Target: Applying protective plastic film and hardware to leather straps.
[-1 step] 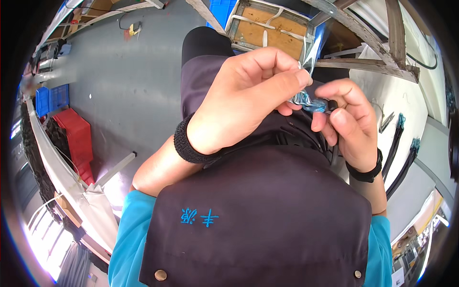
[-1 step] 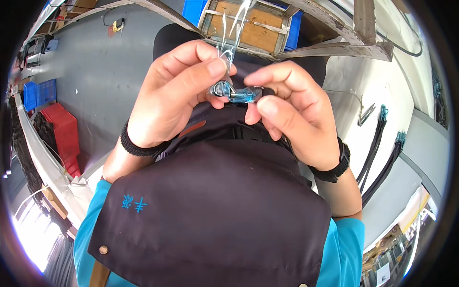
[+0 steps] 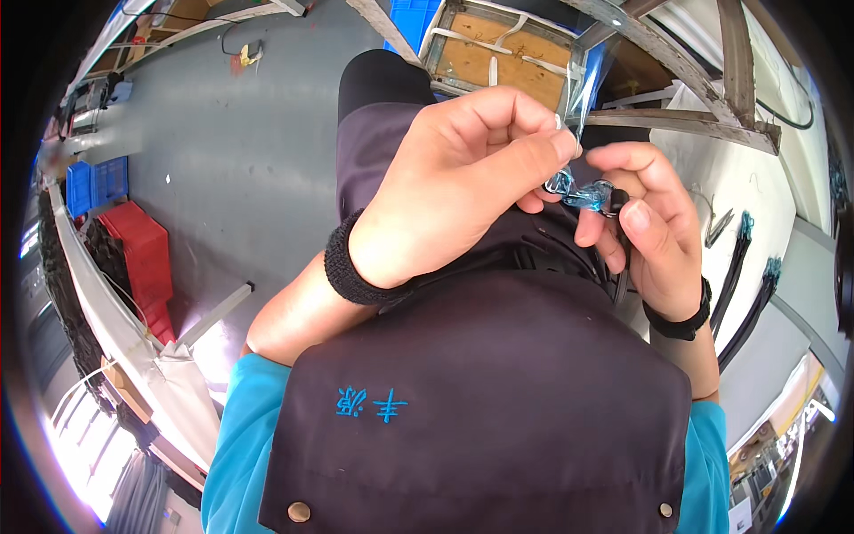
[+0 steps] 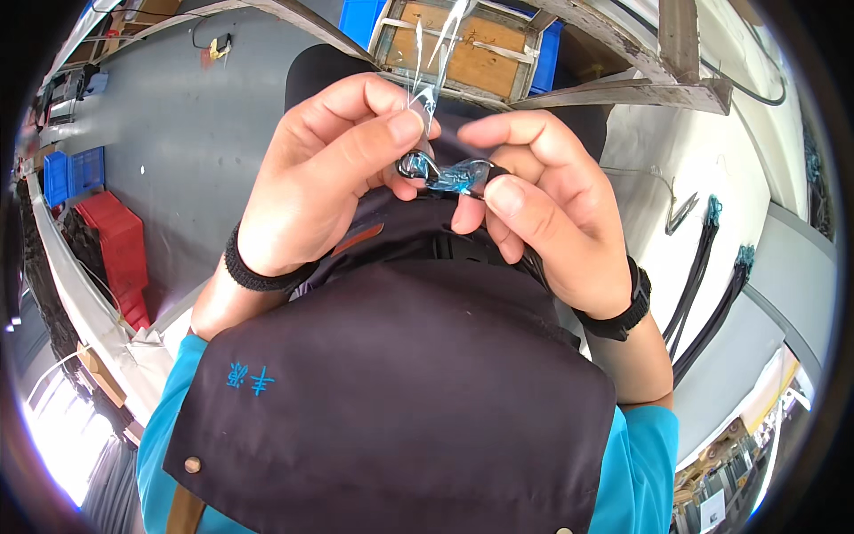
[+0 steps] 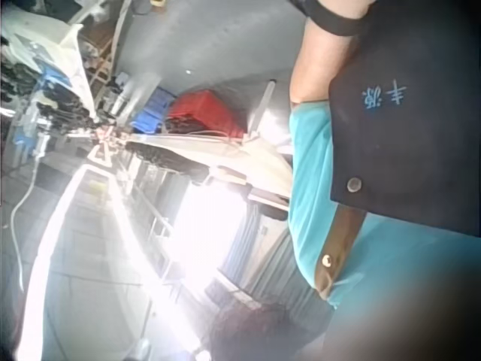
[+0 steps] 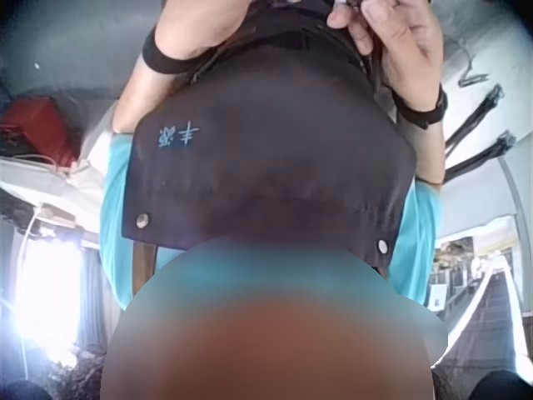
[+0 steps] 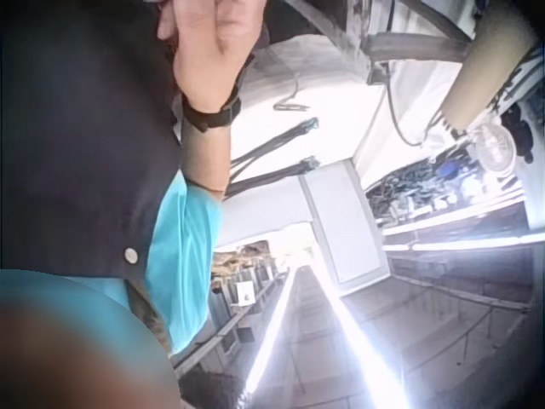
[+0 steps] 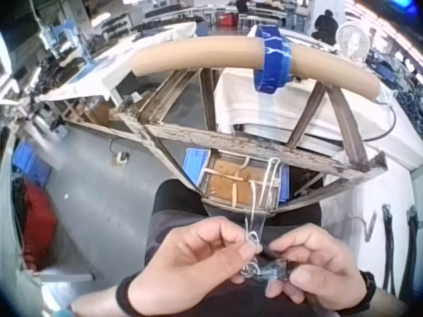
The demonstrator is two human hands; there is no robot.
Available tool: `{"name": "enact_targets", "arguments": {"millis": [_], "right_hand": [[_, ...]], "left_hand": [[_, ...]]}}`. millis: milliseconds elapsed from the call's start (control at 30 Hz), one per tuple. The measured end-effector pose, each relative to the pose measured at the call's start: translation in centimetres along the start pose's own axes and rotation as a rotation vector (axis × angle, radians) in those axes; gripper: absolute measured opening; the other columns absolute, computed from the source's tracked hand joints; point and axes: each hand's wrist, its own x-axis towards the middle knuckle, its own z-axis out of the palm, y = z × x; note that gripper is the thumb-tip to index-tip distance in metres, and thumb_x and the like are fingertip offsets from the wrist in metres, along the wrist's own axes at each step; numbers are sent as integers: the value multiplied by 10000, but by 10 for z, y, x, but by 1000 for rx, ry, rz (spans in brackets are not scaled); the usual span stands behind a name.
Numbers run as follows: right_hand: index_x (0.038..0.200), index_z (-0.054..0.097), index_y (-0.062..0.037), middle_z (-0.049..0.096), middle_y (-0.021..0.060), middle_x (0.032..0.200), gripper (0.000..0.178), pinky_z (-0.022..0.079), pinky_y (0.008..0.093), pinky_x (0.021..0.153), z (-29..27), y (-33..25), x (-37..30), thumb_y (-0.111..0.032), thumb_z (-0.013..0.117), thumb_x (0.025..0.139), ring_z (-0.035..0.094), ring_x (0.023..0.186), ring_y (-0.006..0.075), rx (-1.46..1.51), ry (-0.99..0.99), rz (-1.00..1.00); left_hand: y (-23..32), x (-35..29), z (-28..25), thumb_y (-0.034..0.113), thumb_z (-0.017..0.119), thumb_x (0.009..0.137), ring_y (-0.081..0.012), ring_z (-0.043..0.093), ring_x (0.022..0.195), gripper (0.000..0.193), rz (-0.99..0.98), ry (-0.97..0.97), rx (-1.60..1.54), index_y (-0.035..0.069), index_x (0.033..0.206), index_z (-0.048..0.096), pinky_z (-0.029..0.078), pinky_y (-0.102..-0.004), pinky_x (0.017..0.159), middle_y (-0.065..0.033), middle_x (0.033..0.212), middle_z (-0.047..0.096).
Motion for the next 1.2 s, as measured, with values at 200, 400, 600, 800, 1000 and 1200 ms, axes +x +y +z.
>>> {"name": "enact_targets", "arguments": {"millis": [200, 400, 600, 800, 1000, 1200], "right_hand": [[1103, 528, 15, 649, 91, 861, 259, 465, 203, 594, 10, 3, -11, -21, 611, 861, 601, 660, 90, -410, 115, -225], [1033, 617, -60, 605, 83, 846, 353, 470, 271, 596, 1, 7, -12, 25, 722, 706, 593, 695, 199, -1026, 70, -647], [1113, 582, -30, 658, 97, 897, 432, 497, 264, 641, 5, 10, -31, -146, 764, 739, 632, 731, 166, -715, 200, -381], [1000, 634, -29, 661, 68, 801, 286, 493, 256, 627, 8, 14, -24, -89, 748, 745, 632, 697, 164, -834, 329, -407], [904, 670, -57, 614, 87, 786, 248, 460, 265, 523, 1, 17, -20, 34, 729, 681, 594, 632, 194, -1175, 434, -853], [875, 661, -66, 584, 76, 792, 227, 413, 259, 471, 1, 26, -25, 12, 740, 677, 545, 579, 184, -1146, 445, -855]], "left_hand": [[-4, 0, 0, 179, 570, 914, -72, 580, 754, 131, 124, 119, 81, 57, 943, 607, 476, -227, 656, -25, 866, 633], [-8, 5, 1, 208, 544, 930, -80, 562, 691, 177, 2, 208, -198, 42, 951, 603, 456, -218, 645, -7, 760, 603], [-13, 3, 6, 222, 557, 927, -87, 569, 702, 186, 33, 235, -202, 45, 967, 595, 460, -222, 646, -9, 755, 600], [-22, 0, 4, 206, 569, 922, -91, 589, 744, 158, 43, 221, -256, 56, 968, 589, 485, -227, 663, -3, 802, 604], [-24, 0, 15, 224, 563, 930, -90, 594, 760, 156, 46, 269, -364, 73, 967, 565, 488, -230, 693, -3, 836, 605], [-20, 0, 17, 214, 558, 932, -94, 594, 756, 145, 71, 254, -400, 75, 973, 560, 495, -236, 695, 0, 828, 603]]}}
